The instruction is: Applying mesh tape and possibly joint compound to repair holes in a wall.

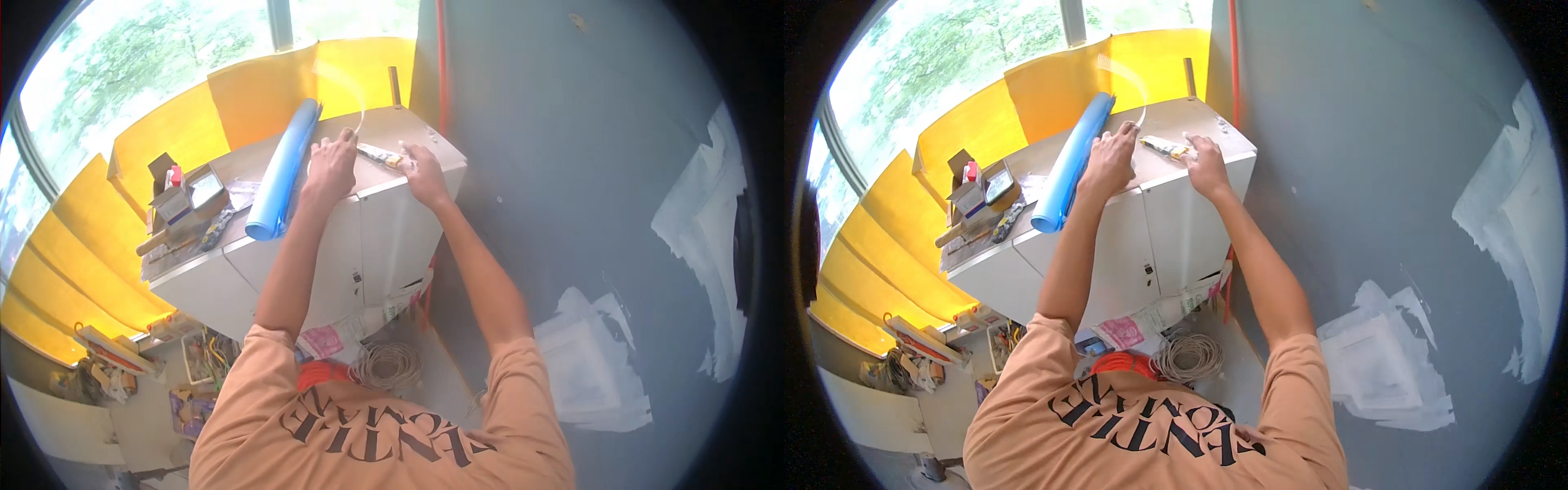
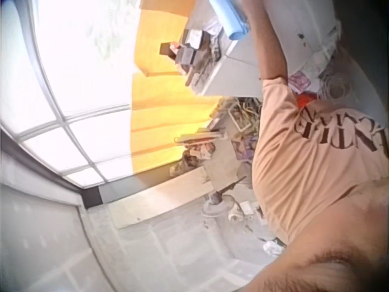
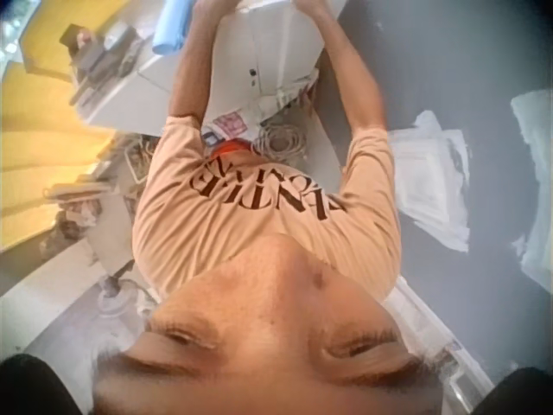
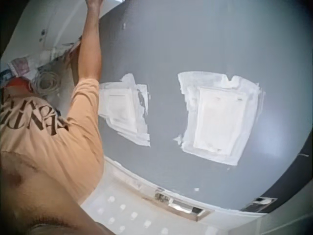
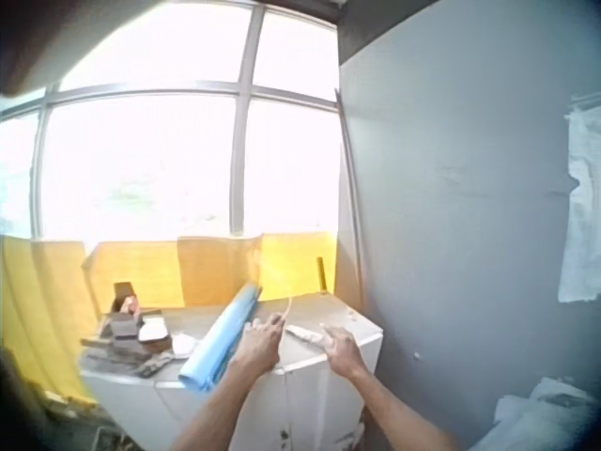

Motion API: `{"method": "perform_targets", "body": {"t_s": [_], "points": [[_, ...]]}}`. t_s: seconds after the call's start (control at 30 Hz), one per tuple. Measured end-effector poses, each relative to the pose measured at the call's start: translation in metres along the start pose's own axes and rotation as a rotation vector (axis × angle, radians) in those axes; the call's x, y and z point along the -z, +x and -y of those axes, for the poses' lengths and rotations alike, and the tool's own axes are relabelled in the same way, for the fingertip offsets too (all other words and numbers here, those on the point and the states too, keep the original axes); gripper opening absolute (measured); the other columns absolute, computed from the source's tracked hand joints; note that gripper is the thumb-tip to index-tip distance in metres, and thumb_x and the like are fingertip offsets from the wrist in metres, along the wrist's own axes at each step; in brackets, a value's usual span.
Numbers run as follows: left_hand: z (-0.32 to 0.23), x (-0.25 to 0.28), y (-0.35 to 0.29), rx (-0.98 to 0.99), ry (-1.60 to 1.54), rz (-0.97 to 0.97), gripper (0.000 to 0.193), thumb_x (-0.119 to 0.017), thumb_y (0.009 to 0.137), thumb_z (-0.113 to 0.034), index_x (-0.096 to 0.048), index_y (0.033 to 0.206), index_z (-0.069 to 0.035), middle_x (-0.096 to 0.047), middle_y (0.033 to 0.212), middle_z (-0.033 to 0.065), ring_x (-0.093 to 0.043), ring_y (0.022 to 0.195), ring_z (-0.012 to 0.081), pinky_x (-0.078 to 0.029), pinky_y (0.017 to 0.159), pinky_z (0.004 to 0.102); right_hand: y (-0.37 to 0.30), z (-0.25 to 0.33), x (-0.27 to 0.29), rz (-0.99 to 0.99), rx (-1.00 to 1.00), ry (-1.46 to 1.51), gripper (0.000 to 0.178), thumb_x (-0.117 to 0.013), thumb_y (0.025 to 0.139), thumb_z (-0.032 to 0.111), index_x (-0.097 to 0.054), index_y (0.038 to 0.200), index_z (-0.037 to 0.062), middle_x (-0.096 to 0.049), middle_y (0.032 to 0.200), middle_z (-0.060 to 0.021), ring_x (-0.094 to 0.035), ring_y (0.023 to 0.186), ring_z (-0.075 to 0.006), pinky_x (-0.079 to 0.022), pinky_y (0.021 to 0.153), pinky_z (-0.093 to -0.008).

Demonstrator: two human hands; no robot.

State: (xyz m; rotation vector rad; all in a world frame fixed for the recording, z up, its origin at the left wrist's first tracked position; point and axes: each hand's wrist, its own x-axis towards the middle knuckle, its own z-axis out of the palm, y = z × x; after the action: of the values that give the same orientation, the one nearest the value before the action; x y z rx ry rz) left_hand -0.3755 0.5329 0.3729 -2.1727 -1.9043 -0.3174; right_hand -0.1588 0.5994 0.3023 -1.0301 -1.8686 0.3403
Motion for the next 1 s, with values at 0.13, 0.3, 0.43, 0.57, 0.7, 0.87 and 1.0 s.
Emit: {"method": "perform_targets", "body": {"t_s": [0.13,0.3,0.43,0.57,0.7,0.87,1.0], "points": [[-0.026,0.004,0.027,-0.089,-0.038,-0.090,0.061,-0.081,0.082,-0.010,-0.061,0.139,-0.005,-0.051,0.154,0.0107,-0.048,0.143,0.0358,-0.043,0.115,0.0562,-0.081,-0.010,0.056,-0.203,-0.059,0.055,0.039,-0.072,0.092,0.010,-0.068,0.131,0.0022,-0.071,0.122,-0.0185,-0.067,0.113,-0.0330,-0.051,0.101,-0.0405],[-0.096,0.045,-0.038,-0.328,-0.545,-0.602,0.046,-0.073,0.093,-0.009,-0.063,0.136,0.003,-0.064,0.142,0.0210,-0.057,0.135,0.0389,-0.042,0.116,0.0465,-0.199,-0.011,0.102,-0.110,-0.383,0.701,0.034,-0.062,0.107,0.028,-0.067,0.132,0.0043,-0.072,0.117,-0.0071,-0.065,0.107,-0.0122,-0.052,0.090,-0.0284],[-0.140,-0.001,-0.165,-0.635,-0.876,-0.154,0.058,-0.082,0.071,0.006,-0.068,0.127,0.000,-0.070,0.126,0.0191,-0.065,0.121,0.0393,-0.049,0.106,0.0458,-0.257,0.071,0.134,-0.267,-0.377,1.079,0.036,-0.061,0.108,0.028,-0.065,0.135,0.0046,-0.072,0.122,-0.0080,-0.064,0.111,-0.0143,-0.051,0.095,-0.0315],[-0.215,-0.066,-0.237,-0.849,-1.155,0.460,0.047,-0.079,0.081,0.004,-0.061,0.125,-0.001,-0.070,0.121,0.0182,-0.066,0.120,0.0337,-0.050,0.103,0.0456,-0.351,0.088,0.173,-0.387,-0.507,0.801,0.034,-0.065,0.105,0.022,-0.067,0.132,0.0018,-0.075,0.118,-0.0095,-0.070,0.106,-0.0191,-0.054,0.096,-0.0378],[-0.256,-0.116,-0.248,-0.726,-1.500,0.796,0.061,-0.075,0.090,0.000,-0.046,0.142,-0.005,-0.070,0.120,0.0181,-0.065,0.117,0.0307,-0.050,0.103,0.0441,-0.447,0.074,0.178,-0.482,-0.529,0.684,0.031,-0.070,0.100,0.017,-0.070,0.124,-0.0014,-0.077,0.099,-0.0101,-0.072,0.096,-0.0189,-0.056,0.090,-0.0383],[-0.336,-0.058,-0.212,-0.758,-1.421,0.996,0.052,-0.070,0.097,-0.004,-0.046,0.143,0.002,-0.074,0.110,0.0151,-0.072,0.102,0.0224,-0.058,0.092,0.0390,-0.517,0.101,0.200,-0.049,-0.724,0.198,0.024,-0.067,0.100,0.013,-0.073,0.121,0.0036,-0.078,0.097,-0.0062,-0.071,0.090,-0.0164,-0.057,0.081,-0.0338],[-0.398,-0.072,-0.195,-0.847,-1.270,0.874,0.026,-0.064,0.096,0.001,-0.066,0.121,0.005,-0.077,0.109,0.0142,-0.073,0.094,0.0191,-0.057,0.083,0.0337,-0.559,0.076,0.199,-0.296,-0.824,0.422,0.021,-0.063,0.102,0.016,-0.075,0.118,0.0082,-0.078,0.106,-0.0061,-0.072,0.097,-0.0190,-0.054,0.091,-0.0374]]}}
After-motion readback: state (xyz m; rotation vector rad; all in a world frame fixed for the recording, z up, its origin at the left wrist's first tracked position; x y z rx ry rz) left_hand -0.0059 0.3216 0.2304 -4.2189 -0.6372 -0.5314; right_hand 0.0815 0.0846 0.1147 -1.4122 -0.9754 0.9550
